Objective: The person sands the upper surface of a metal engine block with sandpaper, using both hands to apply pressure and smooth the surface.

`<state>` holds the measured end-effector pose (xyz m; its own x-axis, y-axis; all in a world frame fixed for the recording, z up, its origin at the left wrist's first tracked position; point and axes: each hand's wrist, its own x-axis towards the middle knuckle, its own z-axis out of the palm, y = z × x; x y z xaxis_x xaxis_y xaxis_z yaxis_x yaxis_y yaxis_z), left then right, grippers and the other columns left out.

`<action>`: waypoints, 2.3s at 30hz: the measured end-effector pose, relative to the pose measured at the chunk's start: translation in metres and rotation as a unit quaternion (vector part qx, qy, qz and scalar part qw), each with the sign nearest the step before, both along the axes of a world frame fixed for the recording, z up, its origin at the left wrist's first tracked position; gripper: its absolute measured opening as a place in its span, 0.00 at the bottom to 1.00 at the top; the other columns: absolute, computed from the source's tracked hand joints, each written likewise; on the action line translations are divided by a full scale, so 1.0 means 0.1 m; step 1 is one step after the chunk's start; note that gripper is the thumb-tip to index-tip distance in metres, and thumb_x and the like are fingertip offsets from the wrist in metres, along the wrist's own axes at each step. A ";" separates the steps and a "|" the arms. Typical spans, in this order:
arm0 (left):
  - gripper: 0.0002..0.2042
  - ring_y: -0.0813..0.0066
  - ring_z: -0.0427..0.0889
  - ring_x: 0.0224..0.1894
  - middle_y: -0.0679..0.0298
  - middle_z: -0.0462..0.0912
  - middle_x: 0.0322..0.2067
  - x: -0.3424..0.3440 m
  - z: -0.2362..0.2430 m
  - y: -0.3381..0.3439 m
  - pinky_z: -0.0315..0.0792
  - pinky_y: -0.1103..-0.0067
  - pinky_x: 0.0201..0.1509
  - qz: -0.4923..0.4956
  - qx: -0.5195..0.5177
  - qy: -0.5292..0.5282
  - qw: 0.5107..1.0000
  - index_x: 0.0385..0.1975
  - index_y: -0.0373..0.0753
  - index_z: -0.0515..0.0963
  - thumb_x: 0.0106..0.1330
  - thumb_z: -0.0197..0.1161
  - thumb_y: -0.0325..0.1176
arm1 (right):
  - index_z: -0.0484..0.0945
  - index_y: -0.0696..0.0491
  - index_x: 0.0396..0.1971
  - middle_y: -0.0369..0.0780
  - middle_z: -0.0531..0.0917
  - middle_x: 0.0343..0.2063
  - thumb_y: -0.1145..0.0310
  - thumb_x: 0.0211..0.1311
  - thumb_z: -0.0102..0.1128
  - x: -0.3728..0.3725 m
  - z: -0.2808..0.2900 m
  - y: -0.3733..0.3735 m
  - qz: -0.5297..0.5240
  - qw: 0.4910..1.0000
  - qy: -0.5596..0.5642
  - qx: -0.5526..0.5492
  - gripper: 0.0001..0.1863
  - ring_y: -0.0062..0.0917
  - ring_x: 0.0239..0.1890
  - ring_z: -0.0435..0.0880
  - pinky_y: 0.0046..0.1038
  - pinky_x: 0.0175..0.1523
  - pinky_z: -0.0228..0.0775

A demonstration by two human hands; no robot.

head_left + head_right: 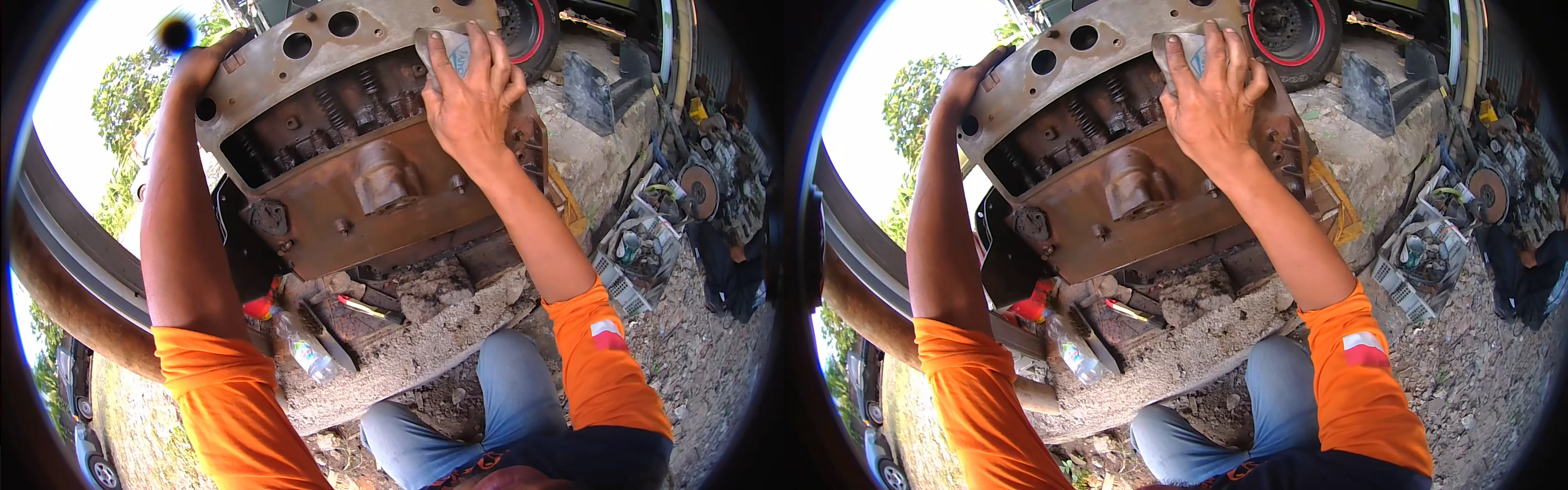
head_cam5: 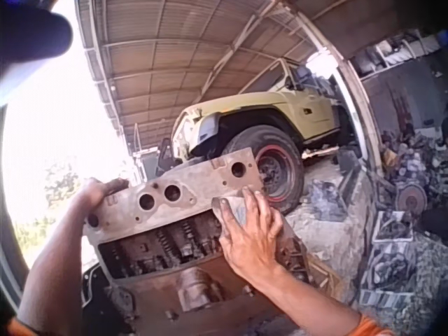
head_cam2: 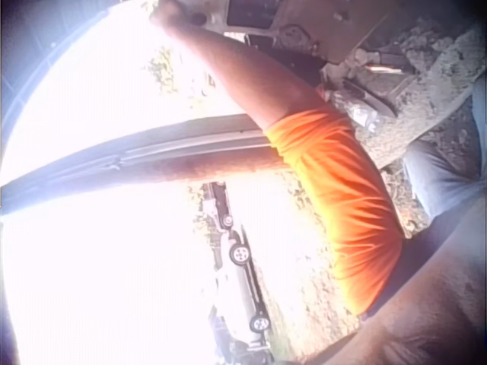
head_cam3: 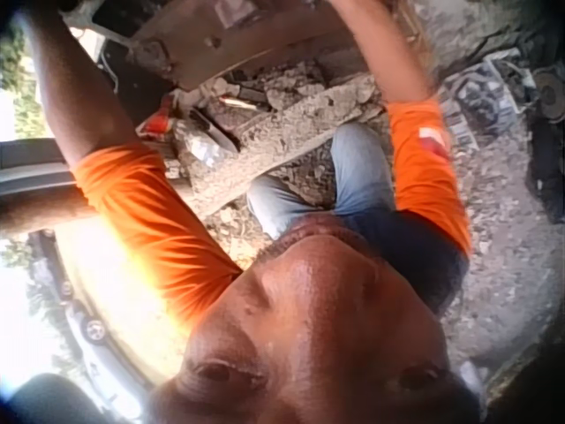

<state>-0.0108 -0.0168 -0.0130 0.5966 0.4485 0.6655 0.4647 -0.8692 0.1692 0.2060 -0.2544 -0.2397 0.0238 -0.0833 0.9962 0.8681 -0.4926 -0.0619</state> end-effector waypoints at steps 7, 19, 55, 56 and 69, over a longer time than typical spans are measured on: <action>0.31 0.65 0.87 0.40 0.55 0.90 0.38 0.02 0.01 -0.07 0.76 0.71 0.54 0.036 -0.007 0.001 0.999 0.45 0.45 0.90 0.63 0.60 0.68 | 0.79 0.50 0.59 0.45 0.70 0.66 0.57 0.50 0.76 -0.04 0.15 -0.02 -0.039 0.999 0.015 0.012 0.34 0.41 0.72 0.61 0.52 0.67 0.47; 0.27 0.66 0.88 0.43 0.54 0.90 0.41 0.01 0.05 0.17 0.76 0.71 0.56 -0.007 0.030 0.024 0.999 0.52 0.56 0.88 0.67 0.57 0.66 | 0.80 0.49 0.60 0.43 0.74 0.59 0.61 0.50 0.75 -0.27 0.11 0.07 0.047 0.995 -0.041 -0.083 0.33 0.39 0.66 0.64 0.48 0.62 0.49; 0.28 0.66 0.87 0.42 0.51 0.89 0.41 0.07 0.16 0.29 0.75 0.71 0.56 0.074 -0.092 -0.008 0.993 0.50 0.44 0.88 0.66 0.63 0.62 | 0.79 0.53 0.59 0.45 0.75 0.58 0.66 0.50 0.76 0.30 0.21 -0.73 -0.044 0.999 0.016 0.010 0.33 0.42 0.61 0.68 0.49 0.60 0.56; 0.36 0.64 0.86 0.40 0.52 0.89 0.37 0.08 0.14 0.28 0.76 0.70 0.53 0.045 -0.092 -0.034 0.994 0.38 0.33 0.90 0.57 0.68 0.68 | 0.78 0.53 0.60 0.46 0.74 0.58 0.66 0.50 0.76 0.37 0.14 -0.67 -0.039 0.999 0.026 -0.017 0.34 0.44 0.62 0.68 0.49 0.60 0.56; 0.32 0.64 0.87 0.40 0.53 0.90 0.37 0.03 0.12 0.28 0.76 0.71 0.54 0.044 -0.052 -0.047 0.997 0.41 0.34 0.90 0.62 0.66 0.64 | 0.77 0.50 0.63 0.56 0.61 0.66 0.65 0.57 0.68 0.40 -0.02 -0.29 0.038 0.998 0.048 0.005 0.31 0.51 0.69 0.57 0.57 0.65 0.50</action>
